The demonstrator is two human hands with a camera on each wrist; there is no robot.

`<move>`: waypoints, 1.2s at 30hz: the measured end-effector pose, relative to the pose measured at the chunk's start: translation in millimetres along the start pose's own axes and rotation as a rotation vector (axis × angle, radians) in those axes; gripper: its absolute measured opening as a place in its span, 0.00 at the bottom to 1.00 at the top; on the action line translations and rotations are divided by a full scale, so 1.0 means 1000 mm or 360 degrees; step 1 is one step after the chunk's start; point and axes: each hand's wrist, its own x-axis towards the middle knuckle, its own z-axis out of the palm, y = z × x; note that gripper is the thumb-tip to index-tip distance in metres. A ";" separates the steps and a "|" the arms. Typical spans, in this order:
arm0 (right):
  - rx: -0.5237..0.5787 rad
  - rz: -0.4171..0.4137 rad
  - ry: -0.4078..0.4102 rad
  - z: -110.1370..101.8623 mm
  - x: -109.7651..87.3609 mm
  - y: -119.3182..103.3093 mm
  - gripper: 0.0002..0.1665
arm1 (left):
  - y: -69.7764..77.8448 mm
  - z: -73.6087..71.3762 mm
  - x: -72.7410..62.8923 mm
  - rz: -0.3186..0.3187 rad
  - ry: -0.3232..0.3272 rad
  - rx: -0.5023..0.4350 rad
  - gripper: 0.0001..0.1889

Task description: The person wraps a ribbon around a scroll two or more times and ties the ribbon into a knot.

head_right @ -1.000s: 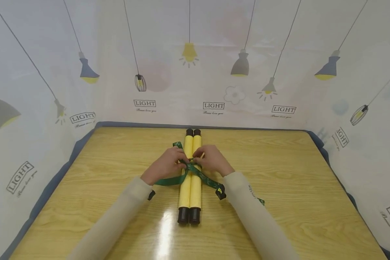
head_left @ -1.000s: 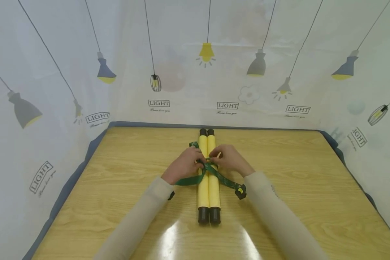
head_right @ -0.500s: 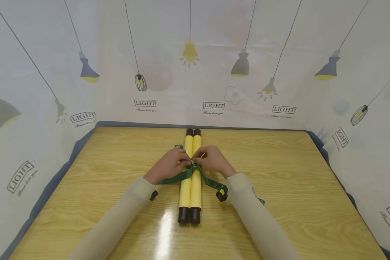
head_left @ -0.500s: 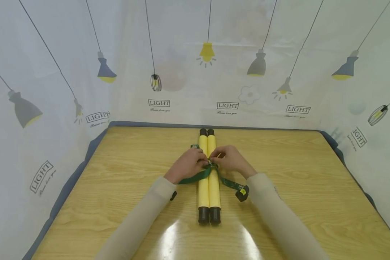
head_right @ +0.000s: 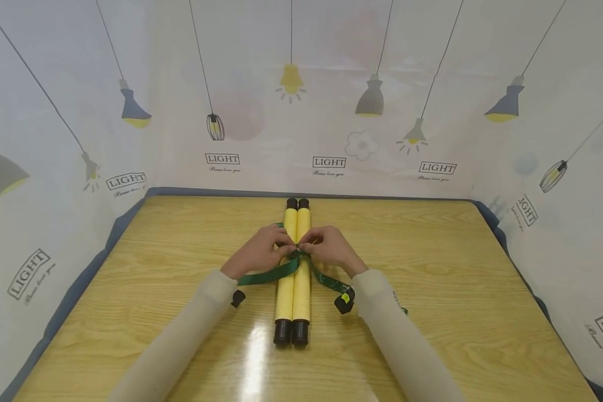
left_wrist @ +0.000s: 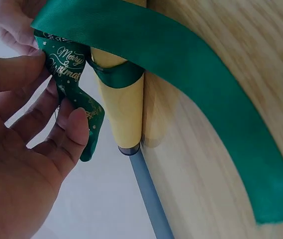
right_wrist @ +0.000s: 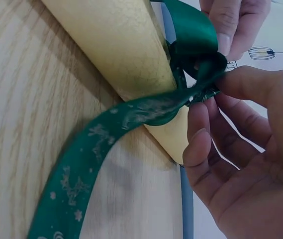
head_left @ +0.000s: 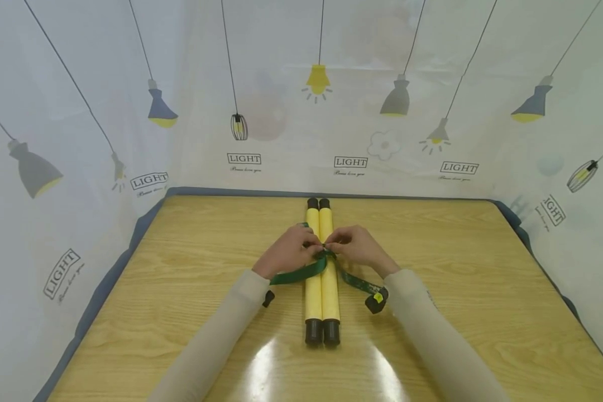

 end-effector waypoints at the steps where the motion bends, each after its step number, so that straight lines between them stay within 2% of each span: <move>1: 0.0002 0.0002 0.0001 0.000 0.000 0.000 0.08 | 0.000 0.000 0.000 -0.0007 0.0004 -0.0019 0.10; 4: 0.0020 0.0014 0.0007 0.000 -0.001 0.001 0.09 | 0.001 0.002 0.001 -0.0033 0.0029 -0.0026 0.09; 12: 0.0182 0.0171 0.0003 0.004 -0.003 0.001 0.10 | 0.012 0.013 0.005 -0.0102 0.0173 0.0176 0.04; 17: 0.0328 0.0259 -0.0008 0.004 -0.005 -0.004 0.11 | 0.013 0.017 0.008 -0.0153 0.0213 0.0300 0.06; 24: 0.0519 0.0377 -0.0060 0.005 -0.003 -0.002 0.16 | 0.014 0.020 0.006 -0.0164 0.0267 0.0314 0.07; 28: 0.0504 0.0376 -0.0134 0.003 -0.003 0.002 0.19 | 0.011 0.024 0.004 -0.0090 0.0345 0.0312 0.07; 30: 0.0437 0.0361 -0.0159 0.001 -0.003 0.003 0.18 | 0.010 0.025 0.004 -0.0051 0.0385 0.0323 0.08; 36: 0.0254 0.0306 -0.0118 -0.003 0.002 0.008 0.15 | 0.009 0.024 0.001 0.0033 0.0436 0.0294 0.08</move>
